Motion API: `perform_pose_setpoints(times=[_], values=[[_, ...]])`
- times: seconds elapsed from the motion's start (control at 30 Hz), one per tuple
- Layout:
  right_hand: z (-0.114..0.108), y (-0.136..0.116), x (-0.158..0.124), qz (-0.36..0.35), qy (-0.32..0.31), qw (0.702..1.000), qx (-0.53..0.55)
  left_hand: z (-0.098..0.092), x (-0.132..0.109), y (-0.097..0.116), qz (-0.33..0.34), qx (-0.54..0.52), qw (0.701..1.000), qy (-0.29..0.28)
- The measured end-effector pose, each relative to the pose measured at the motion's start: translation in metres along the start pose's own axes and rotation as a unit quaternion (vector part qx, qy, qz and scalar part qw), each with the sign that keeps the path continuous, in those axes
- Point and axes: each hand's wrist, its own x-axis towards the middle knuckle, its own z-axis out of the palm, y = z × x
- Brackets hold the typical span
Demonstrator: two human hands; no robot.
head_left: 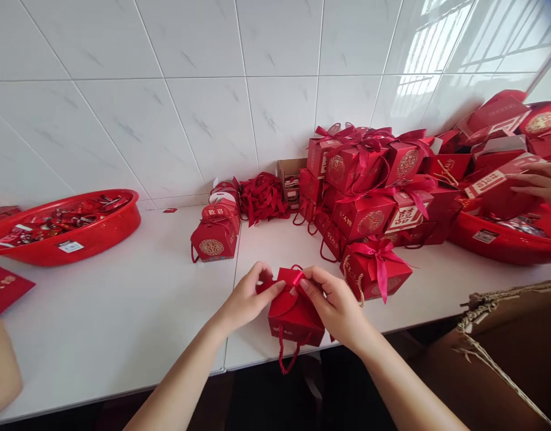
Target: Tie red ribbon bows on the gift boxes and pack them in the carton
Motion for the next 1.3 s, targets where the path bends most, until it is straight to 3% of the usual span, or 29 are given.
perform_pose_setpoints(times=[0.1,0.17,0.27,0.43,0.6,0.77,0.97,1.1,1.2,1.3], values=[[-0.004,-0.002,0.003,0.003,-0.029,0.999,-0.022,0.000,0.002,-0.004,-0.054,-0.071,0.993,-0.079],[-0.004,-0.004,0.004,0.014,-0.018,0.999,-0.050,-0.006,-0.003,0.001,-0.056,-0.074,0.993,-0.079],[0.003,-0.007,0.005,0.036,0.029,0.994,-0.102,-0.018,-0.012,0.019,-0.046,-0.093,0.993,-0.064],[0.012,-0.011,0.006,0.006,0.083,0.983,-0.163,-0.024,-0.015,0.062,0.023,-0.150,0.983,-0.106],[0.006,-0.014,0.002,-0.100,-0.006,0.978,-0.182,-0.010,0.010,0.092,0.067,-0.175,0.978,-0.095],[0.004,-0.006,0.001,-0.088,0.041,0.984,-0.151,-0.007,0.024,0.076,0.085,-0.148,0.979,-0.115],[0.000,-0.003,0.003,-0.081,-0.005,0.992,-0.092,-0.006,-0.001,0.037,0.079,-0.041,0.996,-0.023],[0.006,0.002,0.000,-0.028,0.079,0.995,-0.048,0.005,-0.013,0.022,0.106,-0.054,0.991,0.069],[0.012,0.008,-0.002,-0.019,0.143,0.989,-0.030,0.012,-0.018,0.017,0.132,-0.064,0.985,0.088],[0.013,0.011,-0.003,-0.053,0.142,0.985,-0.080,0.016,-0.023,0.016,0.149,-0.042,0.984,0.089]])
